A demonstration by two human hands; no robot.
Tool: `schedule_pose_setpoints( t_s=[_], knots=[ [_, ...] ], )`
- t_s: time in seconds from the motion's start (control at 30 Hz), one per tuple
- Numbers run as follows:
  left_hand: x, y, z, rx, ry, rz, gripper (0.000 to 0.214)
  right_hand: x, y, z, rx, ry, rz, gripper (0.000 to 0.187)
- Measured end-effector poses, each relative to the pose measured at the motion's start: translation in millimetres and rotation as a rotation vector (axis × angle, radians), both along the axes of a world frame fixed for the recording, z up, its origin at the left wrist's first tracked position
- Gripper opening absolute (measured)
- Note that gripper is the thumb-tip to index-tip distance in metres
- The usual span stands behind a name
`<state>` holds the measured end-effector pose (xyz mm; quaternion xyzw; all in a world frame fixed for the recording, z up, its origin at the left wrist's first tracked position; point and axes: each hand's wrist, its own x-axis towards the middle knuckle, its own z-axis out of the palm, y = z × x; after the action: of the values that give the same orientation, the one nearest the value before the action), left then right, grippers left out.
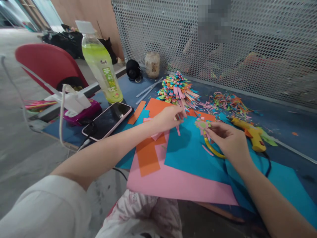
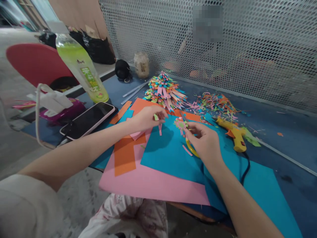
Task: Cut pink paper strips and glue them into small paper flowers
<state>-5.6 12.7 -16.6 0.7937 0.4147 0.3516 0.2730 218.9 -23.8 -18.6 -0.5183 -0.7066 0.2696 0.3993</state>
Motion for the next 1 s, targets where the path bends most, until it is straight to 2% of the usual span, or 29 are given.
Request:
schedule_pose_setpoints(
  t_s=[0.1,0.17,0.3,0.5,0.73,0.83,1.0],
  knots=[
    [-6,1,6.4,0.146,0.289,-0.023,0.009,2,1,-0.2,0.096,-0.139,-0.028,0.016],
    [-10,3,10.0,0.221,0.417,0.013,0.013,1,0,1.4,0.189,-0.252,-0.015,0.016],
    [-19,8,12.1,0.200,0.615,0.113,0.020,2,-1,2.9,0.313,-0.435,0.150,0.021],
    [-21,6,8.2,0.127,0.671,0.019,0.046,5,2,-0.1,0.313,-0.532,0.246,0.022],
    [-17,-1,9.5,0.192,0.751,0.063,0.033,4,0,1.5,0.270,-0.622,0.347,0.024],
    [-16,-2,12.0,0.166,0.758,0.066,0.031,4,1,0.6,0.318,-0.647,0.398,0.025],
    [-16,-5,14.7,0.177,0.775,0.065,0.039,3,-1,4.8,0.405,-0.668,0.511,0.027]
  ],
)
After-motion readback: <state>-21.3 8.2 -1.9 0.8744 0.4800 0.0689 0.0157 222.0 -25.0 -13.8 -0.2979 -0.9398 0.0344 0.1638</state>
